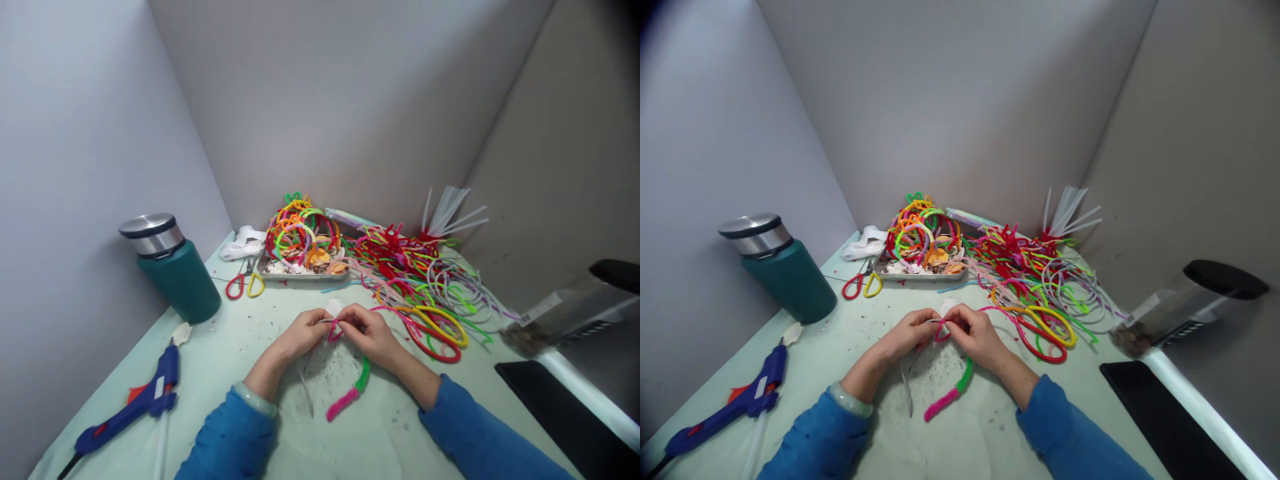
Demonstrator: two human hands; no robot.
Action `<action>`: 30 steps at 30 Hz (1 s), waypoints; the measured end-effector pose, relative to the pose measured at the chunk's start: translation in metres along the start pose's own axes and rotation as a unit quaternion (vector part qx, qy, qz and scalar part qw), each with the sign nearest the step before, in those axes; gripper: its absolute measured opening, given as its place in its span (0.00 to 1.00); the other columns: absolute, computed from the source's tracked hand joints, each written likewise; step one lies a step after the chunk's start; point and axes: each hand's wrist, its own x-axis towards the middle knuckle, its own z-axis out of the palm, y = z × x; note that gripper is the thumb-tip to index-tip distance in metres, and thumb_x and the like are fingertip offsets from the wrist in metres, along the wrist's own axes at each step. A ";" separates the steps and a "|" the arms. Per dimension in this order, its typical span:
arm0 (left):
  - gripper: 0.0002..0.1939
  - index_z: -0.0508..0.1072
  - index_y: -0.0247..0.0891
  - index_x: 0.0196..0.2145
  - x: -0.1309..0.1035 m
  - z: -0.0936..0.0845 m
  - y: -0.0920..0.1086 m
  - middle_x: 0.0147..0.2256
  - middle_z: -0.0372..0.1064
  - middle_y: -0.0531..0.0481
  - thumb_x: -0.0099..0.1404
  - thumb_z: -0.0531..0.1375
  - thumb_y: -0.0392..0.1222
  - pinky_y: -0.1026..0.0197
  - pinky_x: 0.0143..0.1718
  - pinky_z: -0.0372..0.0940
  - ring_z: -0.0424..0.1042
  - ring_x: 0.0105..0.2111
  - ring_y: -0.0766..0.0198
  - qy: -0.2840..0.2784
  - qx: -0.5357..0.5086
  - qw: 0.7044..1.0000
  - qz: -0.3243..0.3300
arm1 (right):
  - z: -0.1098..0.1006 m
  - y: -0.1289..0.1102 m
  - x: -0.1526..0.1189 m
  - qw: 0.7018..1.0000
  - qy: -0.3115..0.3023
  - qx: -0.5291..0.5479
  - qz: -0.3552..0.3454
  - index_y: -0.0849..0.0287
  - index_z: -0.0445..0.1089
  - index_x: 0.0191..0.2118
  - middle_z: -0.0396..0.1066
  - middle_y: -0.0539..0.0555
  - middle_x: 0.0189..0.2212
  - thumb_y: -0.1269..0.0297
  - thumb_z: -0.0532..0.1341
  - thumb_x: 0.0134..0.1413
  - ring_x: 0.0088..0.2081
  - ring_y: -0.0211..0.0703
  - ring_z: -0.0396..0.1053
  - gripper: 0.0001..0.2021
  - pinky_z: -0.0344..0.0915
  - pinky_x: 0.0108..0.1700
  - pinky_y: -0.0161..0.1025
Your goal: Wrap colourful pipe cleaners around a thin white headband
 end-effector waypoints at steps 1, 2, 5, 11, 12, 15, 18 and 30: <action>0.10 0.64 0.34 0.29 0.000 0.000 0.000 0.18 0.53 0.58 0.55 0.55 0.45 0.68 0.18 0.47 0.52 0.17 0.73 -0.003 -0.001 1.000 0.001 | 0.000 0.000 0.000 1.000 -0.003 0.003 0.002 0.60 0.65 0.36 0.67 0.49 0.26 0.66 0.55 0.56 0.26 0.35 0.63 0.04 0.58 0.28 0.32; 0.09 0.65 0.34 0.29 -0.001 -0.001 0.000 0.19 0.54 0.58 0.54 0.55 0.44 0.68 0.18 0.47 0.52 0.17 0.73 -0.005 -0.001 1.000 0.005 | 0.000 0.000 0.000 1.000 -0.004 0.004 0.003 0.60 0.65 0.36 0.67 0.50 0.26 0.66 0.55 0.56 0.27 0.35 0.63 0.04 0.58 0.28 0.32; 0.07 0.65 0.34 0.30 -0.001 -0.001 0.000 0.20 0.55 0.57 0.52 0.54 0.39 0.68 0.18 0.48 0.53 0.17 0.73 -0.008 0.001 1.000 0.017 | 0.000 0.000 -0.001 1.000 -0.008 0.006 0.004 0.60 0.65 0.36 0.67 0.50 0.27 0.66 0.55 0.56 0.27 0.35 0.64 0.05 0.58 0.29 0.32; 0.06 0.67 0.33 0.28 0.002 -0.001 -0.002 0.18 0.56 0.57 0.51 0.53 0.36 0.68 0.19 0.48 0.53 0.17 0.73 0.007 0.021 1.000 0.017 | 0.000 -0.001 0.000 1.000 -0.006 0.005 -0.001 0.60 0.65 0.35 0.66 0.49 0.24 0.65 0.56 0.56 0.25 0.34 0.62 0.05 0.57 0.27 0.32; 0.06 0.68 0.32 0.28 0.002 -0.001 -0.003 0.19 0.58 0.56 0.51 0.53 0.36 0.68 0.20 0.49 0.54 0.18 0.73 0.012 0.027 0.999 0.029 | 0.000 -0.001 0.000 1.000 -0.005 0.008 0.000 0.60 0.65 0.35 0.66 0.49 0.24 0.65 0.56 0.56 0.25 0.34 0.62 0.05 0.57 0.27 0.32; 0.06 0.70 0.31 0.28 0.004 0.001 -0.006 0.22 0.63 0.53 0.52 0.55 0.36 0.69 0.24 0.54 0.59 0.22 0.71 0.038 0.036 0.996 0.069 | 0.000 -0.001 0.001 1.000 0.000 0.013 0.003 0.60 0.65 0.35 0.66 0.48 0.24 0.65 0.56 0.56 0.25 0.34 0.62 0.05 0.57 0.27 0.32; 0.06 0.72 0.31 0.29 0.007 0.002 -0.009 0.26 0.67 0.51 0.52 0.57 0.35 0.68 0.29 0.58 0.63 0.26 0.69 0.075 0.052 0.992 0.085 | 0.001 0.001 0.001 1.000 0.006 0.005 0.004 0.60 0.66 0.35 0.65 0.48 0.23 0.66 0.56 0.55 0.24 0.34 0.61 0.04 0.57 0.26 0.32; 0.06 0.75 0.33 0.27 0.005 0.001 -0.005 0.25 0.71 0.51 0.52 0.61 0.38 0.68 0.28 0.58 0.65 0.26 0.69 0.136 0.131 0.972 0.137 | 0.001 0.003 0.000 1.000 0.006 -0.003 0.012 0.60 0.66 0.35 0.65 0.47 0.22 0.65 0.56 0.55 0.23 0.34 0.61 0.05 0.56 0.25 0.32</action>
